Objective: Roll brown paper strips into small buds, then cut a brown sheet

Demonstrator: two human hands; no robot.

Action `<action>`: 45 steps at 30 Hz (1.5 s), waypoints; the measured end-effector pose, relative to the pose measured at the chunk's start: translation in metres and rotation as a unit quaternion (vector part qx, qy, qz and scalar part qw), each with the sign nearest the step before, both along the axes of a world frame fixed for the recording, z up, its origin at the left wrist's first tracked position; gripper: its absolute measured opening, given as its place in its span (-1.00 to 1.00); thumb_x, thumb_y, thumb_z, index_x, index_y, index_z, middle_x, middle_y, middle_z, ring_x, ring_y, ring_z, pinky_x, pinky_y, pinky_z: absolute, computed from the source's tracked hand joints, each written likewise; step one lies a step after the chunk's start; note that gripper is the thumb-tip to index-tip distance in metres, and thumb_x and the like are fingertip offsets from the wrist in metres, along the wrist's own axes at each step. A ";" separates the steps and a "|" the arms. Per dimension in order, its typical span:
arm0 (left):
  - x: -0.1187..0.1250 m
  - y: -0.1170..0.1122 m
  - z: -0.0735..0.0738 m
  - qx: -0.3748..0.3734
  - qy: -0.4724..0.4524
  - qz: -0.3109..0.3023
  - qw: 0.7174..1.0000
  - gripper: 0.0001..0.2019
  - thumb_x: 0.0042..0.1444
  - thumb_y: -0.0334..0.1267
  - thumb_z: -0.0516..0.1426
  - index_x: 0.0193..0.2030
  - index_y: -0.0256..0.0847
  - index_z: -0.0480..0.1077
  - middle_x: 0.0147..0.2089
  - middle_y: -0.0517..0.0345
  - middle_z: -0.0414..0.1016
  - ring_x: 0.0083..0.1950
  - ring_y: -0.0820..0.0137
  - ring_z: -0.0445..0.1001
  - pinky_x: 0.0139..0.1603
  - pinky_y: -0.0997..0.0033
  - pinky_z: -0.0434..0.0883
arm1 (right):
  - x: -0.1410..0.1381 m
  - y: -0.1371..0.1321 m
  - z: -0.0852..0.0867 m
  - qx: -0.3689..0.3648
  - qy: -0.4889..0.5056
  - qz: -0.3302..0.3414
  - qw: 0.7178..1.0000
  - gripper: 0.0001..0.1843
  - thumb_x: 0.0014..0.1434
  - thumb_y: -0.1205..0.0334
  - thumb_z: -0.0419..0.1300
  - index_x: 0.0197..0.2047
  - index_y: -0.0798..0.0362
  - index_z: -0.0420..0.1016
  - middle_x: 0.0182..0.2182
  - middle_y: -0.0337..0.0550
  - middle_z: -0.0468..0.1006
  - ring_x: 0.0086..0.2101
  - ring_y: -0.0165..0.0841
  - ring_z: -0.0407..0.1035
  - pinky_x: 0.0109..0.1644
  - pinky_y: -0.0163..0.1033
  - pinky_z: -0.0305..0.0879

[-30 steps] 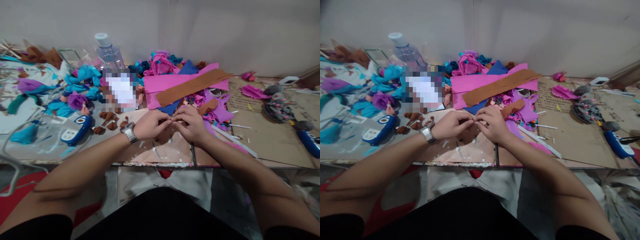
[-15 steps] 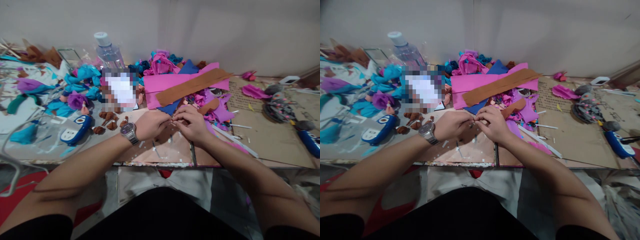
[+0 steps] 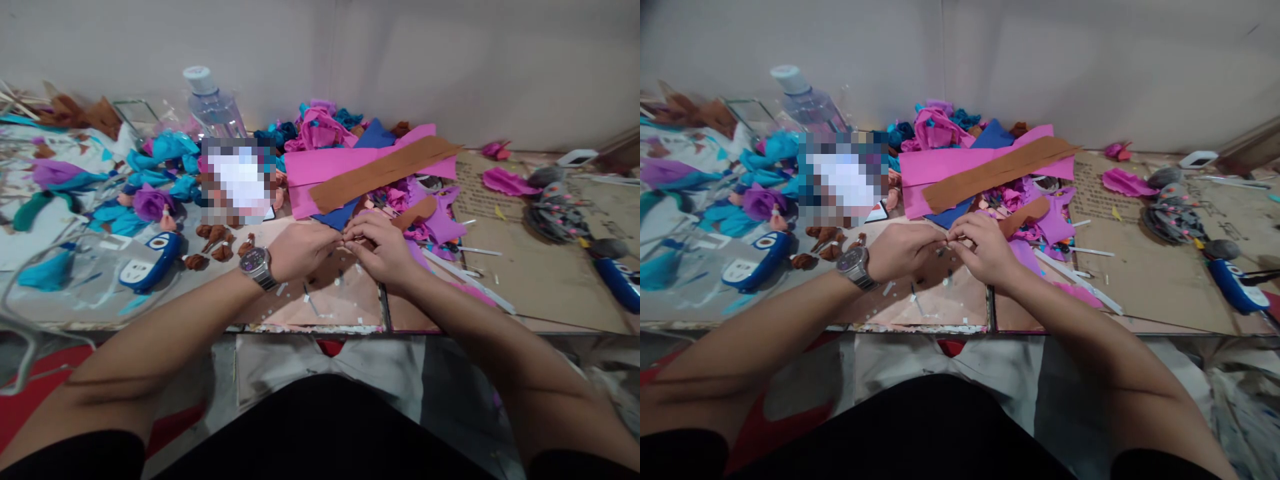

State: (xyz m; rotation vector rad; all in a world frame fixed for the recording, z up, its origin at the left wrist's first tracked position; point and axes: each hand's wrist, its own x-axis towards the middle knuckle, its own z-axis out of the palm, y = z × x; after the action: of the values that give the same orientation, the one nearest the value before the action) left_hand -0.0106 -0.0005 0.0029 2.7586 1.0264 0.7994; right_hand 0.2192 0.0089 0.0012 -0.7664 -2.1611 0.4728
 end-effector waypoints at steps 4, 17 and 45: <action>-0.001 0.000 0.000 0.007 -0.012 0.000 1.000 -0.74 0.46 -0.26 0.06 0.00 -0.20 0.61 -0.09 0.06 0.71 -0.07 0.29 0.67 -0.13 0.34 0.45 | -0.002 -0.003 0.000 -0.003 0.005 -0.020 1.000 -0.98 0.32 0.29 0.28 -0.20 -0.02 0.54 -0.15 -0.11 0.62 -0.09 -0.16 0.49 0.07 0.04 0.31; 0.000 0.001 -0.001 -0.032 -0.040 -0.012 0.999 -0.76 0.44 -0.23 0.10 -0.03 -0.18 0.62 -0.10 0.08 0.72 -0.07 0.30 0.66 -0.08 0.36 0.46 | -0.004 -0.008 0.000 -0.055 -0.040 -0.019 0.997 -0.94 0.36 0.25 0.17 -0.20 -0.02 0.43 -0.15 -0.09 0.57 -0.06 -0.15 0.39 0.07 0.03 0.20; 0.001 -0.002 0.008 -0.131 -0.078 -0.010 0.988 -0.71 0.42 -0.15 0.09 -0.01 -0.20 0.61 -0.12 0.00 0.70 -0.12 0.28 0.64 -0.07 0.32 0.45 | -0.002 -0.001 -0.001 -0.034 -0.006 -0.014 0.999 -0.95 0.29 0.31 0.14 -0.25 -0.03 0.37 -0.22 -0.10 0.56 -0.16 -0.17 0.42 0.01 0.00 0.26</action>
State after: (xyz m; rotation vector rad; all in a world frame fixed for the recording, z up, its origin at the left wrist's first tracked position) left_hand -0.0094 -0.0025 0.0106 2.4401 0.9941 0.7995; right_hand 0.2175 0.0075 0.0002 -0.8373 -2.1528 0.5317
